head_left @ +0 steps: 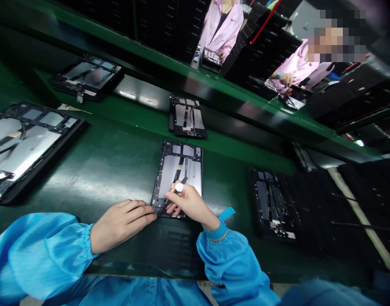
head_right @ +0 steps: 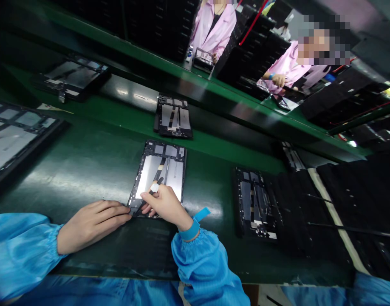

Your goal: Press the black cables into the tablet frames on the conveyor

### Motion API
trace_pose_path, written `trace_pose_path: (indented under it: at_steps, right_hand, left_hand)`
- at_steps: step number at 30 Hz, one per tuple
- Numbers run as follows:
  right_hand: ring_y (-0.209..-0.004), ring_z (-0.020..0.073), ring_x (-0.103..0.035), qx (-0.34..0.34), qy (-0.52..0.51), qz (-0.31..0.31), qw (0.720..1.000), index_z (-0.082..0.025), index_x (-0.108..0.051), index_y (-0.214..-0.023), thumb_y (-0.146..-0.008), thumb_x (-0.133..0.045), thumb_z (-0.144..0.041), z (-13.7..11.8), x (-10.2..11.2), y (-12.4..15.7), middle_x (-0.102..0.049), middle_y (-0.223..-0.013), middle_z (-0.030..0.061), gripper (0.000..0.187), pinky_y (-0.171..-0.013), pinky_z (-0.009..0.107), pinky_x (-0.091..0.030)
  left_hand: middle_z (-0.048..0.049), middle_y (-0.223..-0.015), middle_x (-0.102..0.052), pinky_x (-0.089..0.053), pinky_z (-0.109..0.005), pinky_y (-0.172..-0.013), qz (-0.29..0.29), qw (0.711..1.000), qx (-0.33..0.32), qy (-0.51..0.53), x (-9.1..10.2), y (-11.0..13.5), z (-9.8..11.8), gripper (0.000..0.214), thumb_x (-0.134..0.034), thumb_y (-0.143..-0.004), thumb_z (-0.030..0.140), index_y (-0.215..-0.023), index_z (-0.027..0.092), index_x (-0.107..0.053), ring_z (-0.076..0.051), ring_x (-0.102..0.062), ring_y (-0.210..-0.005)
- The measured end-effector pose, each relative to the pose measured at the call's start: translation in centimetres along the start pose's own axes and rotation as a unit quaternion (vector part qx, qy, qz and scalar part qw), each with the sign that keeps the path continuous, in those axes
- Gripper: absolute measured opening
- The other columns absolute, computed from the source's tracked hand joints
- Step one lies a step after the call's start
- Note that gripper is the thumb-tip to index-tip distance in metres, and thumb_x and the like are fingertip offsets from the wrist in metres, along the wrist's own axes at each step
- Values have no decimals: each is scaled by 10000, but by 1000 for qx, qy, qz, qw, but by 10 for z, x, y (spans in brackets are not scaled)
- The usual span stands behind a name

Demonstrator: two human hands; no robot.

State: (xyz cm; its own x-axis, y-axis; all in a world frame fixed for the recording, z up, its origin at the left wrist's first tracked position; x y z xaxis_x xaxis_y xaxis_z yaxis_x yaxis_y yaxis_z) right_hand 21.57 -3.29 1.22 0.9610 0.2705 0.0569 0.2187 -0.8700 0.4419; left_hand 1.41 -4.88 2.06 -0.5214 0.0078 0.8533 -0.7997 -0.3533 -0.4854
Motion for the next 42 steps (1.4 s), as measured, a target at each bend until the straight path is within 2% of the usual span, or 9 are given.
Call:
trace_pose_path:
  at_steps: [11,21,27,34,39,42]
  right_hand:
    - [-554,184,-739,-7,-3,-6,1000,-185,-563,-808,-865,-727,-504,-1,0,0,-685,-585,-2,363,-431,192,-560]
    - [-551,183,-735,-9,-11,-7,1000,-182,-565,-829,-862,-724,-475,-1,1,0,-685,-587,-1,335,-429,195,-560]
    - [-541,176,-729,-9,-11,-12,1000,-184,-566,-801,-851,-736,-505,-1,1,0,-681,-587,1,366,-425,186,-553]
    - [-529,160,-719,-6,-9,-3,1000,-181,-572,-808,-853,-718,-457,0,0,0,-670,-574,-9,315,-420,170,-545]
    - [-519,157,-710,-3,-8,0,1000,-185,-573,-789,-839,-712,-488,-1,-2,-1,-672,-577,-8,337,-418,179,-546]
    - [-523,164,-713,1,-16,12,1000,-189,-574,-787,-822,-718,-505,-1,0,0,-668,-571,-10,349,-414,181,-539]
  left_hand:
    - [-40,-1118,-724,-474,-291,-929,-13,1000,5,-13,-6,7,-1,303,-405,-1053,162,-1214,217,-655,-177,-616,-1053]
    - [-42,-1094,-737,-456,-286,-905,1,1000,5,9,3,-2,1,265,-408,-1076,158,-1171,177,-655,-178,-625,-1022]
    - [-33,-1111,-739,-457,-292,-895,1,1000,6,12,2,-1,0,271,-393,-1085,163,-1191,190,-641,-172,-629,-1026]
    - [-33,-1102,-738,-456,-292,-892,-2,1000,3,0,4,-2,1,290,-371,-1089,159,-1190,189,-641,-175,-630,-1021]
    - [-51,-1207,-705,-448,-326,-867,-57,997,-27,-55,1,4,3,416,-371,-1032,54,-1358,213,-574,-213,-612,-1070]
    - [-60,-1203,-700,-440,-328,-840,-60,995,-32,-77,-1,6,4,435,-364,-1017,41,-1350,213,-585,-225,-606,-1062]
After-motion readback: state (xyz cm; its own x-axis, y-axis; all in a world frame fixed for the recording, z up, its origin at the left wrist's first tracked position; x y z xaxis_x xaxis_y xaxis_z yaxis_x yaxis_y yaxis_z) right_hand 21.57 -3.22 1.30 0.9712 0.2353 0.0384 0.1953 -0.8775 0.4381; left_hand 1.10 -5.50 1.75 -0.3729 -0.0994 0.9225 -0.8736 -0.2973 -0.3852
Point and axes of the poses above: each hand's wrist, its own y-axis away from the middle knuckle, its own x-axis out of the back of the hand, z = x × y, the point moved 4 cm from there along -y, towards the middle knuckle
